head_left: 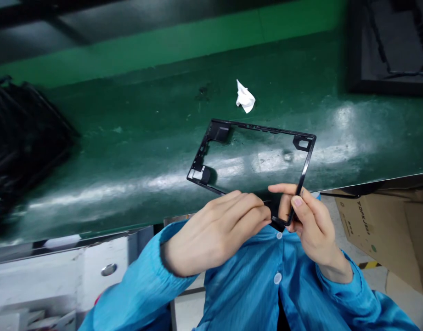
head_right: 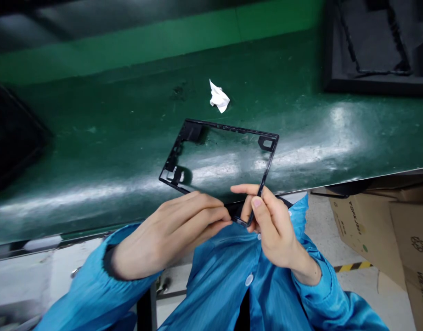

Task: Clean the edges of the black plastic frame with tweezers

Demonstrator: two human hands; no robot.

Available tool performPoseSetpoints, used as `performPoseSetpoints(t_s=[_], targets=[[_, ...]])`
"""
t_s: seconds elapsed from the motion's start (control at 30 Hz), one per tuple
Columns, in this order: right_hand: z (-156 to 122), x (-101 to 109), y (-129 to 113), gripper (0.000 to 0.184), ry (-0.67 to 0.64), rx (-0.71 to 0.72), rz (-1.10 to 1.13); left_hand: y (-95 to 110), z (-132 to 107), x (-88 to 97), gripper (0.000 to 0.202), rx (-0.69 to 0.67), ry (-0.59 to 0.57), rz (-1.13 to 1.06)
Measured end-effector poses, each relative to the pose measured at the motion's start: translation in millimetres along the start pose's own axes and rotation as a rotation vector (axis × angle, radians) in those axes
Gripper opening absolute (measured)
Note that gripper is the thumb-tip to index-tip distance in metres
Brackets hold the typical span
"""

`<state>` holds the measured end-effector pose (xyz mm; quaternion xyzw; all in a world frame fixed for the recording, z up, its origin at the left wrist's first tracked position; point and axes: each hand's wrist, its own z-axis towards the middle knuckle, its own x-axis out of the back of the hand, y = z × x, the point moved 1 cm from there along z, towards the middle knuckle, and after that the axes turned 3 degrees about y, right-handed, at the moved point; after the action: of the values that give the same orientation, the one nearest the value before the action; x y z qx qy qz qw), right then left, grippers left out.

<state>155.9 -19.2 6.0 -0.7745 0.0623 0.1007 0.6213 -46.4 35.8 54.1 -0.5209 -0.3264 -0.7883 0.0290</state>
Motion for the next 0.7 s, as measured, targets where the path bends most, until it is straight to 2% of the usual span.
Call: performPoseSetpoints(t_s=[0.17, 0.27, 0.5, 0.7], targets=[[0, 0, 0, 0.036, 0.01, 0.034, 0.012, 6, 3, -14.9, 0.021, -0.095, 0.079, 0.234], [1, -1, 1, 0.035, -0.004, 0.057, 0.006, 6, 6, -21.7, 0.026, -0.094, 0.1, 0.273], [3, 4, 2, 0.036, 0.006, 0.035, 0.004, -9, -2, -17.8, 0.012, 0.005, 0.062, -0.069], [2, 6, 1, 0.036, 0.023, 0.061, -0.032, -9, -4, -16.4, 0.006, 0.038, 0.126, -0.087]])
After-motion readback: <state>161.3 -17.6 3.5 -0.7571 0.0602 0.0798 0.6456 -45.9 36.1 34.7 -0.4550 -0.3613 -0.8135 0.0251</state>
